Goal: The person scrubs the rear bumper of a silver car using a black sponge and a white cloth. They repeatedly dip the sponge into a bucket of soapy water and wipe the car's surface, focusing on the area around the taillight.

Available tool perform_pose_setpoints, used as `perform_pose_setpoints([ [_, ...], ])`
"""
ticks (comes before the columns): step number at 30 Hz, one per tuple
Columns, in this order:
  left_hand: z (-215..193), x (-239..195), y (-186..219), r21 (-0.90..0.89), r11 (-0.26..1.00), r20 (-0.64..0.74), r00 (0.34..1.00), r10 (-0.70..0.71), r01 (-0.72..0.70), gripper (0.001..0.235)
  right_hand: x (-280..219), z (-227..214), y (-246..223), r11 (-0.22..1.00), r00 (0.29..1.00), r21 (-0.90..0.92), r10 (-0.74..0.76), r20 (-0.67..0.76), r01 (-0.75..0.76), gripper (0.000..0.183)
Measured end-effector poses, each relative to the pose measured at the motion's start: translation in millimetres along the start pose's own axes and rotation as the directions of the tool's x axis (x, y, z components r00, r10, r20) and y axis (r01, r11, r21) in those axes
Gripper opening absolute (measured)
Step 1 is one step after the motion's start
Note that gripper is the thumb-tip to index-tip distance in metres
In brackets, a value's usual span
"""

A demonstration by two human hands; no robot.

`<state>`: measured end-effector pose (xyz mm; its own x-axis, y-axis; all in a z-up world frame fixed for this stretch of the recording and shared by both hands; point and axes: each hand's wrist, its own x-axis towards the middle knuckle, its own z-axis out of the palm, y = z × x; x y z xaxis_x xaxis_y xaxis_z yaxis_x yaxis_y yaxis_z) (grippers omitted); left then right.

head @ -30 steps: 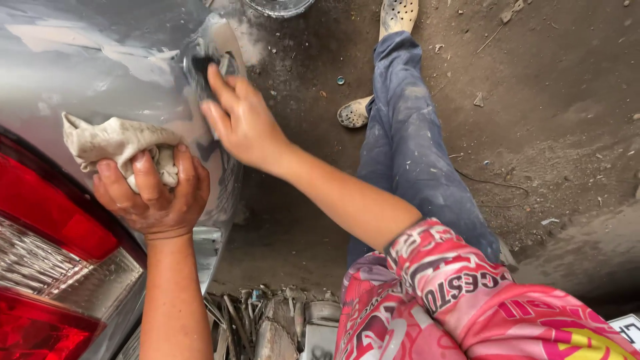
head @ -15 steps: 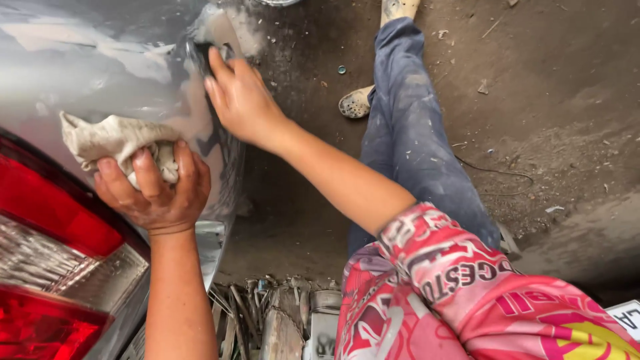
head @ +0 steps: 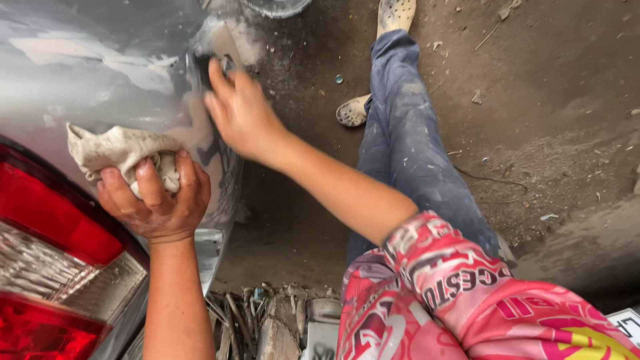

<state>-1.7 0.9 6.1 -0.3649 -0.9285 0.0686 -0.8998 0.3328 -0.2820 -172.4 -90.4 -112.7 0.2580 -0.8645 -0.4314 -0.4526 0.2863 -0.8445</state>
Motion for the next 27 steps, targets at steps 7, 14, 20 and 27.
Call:
perform_pose_setpoints([
  [7, -1.7, -10.7, 2.5, -0.018, 1.000, 0.023, 1.000, -0.002, 0.002, 0.035, -5.0, -4.7, -6.4, 0.998, 0.998, 0.041, -0.055, 0.035, 0.053, 0.056],
  [14, -0.1, -3.4, 0.4, -0.025, 1.000, 0.027, 1.000, -0.003, 0.003, 0.036, -47.0, -10.3, -19.0, 0.971, 0.973, 0.061, -0.229, -0.019, 0.230, 0.057],
  [20, -3.4, -7.1, 1.8, -0.003, 1.000, 0.017, 1.000, -0.006, 0.006, 0.037, 18.4, 2.5, -7.1, 0.983, 0.997, 0.166, 0.067, 0.049, -0.074, 0.054],
  [27, -2.8, -3.3, -0.4, 0.002, 1.000, 0.031, 0.999, -0.018, 0.018, 0.037, -28.5, -3.3, -28.1, 0.947, 0.952, 0.109, -0.295, -0.087, 0.303, 0.057],
])
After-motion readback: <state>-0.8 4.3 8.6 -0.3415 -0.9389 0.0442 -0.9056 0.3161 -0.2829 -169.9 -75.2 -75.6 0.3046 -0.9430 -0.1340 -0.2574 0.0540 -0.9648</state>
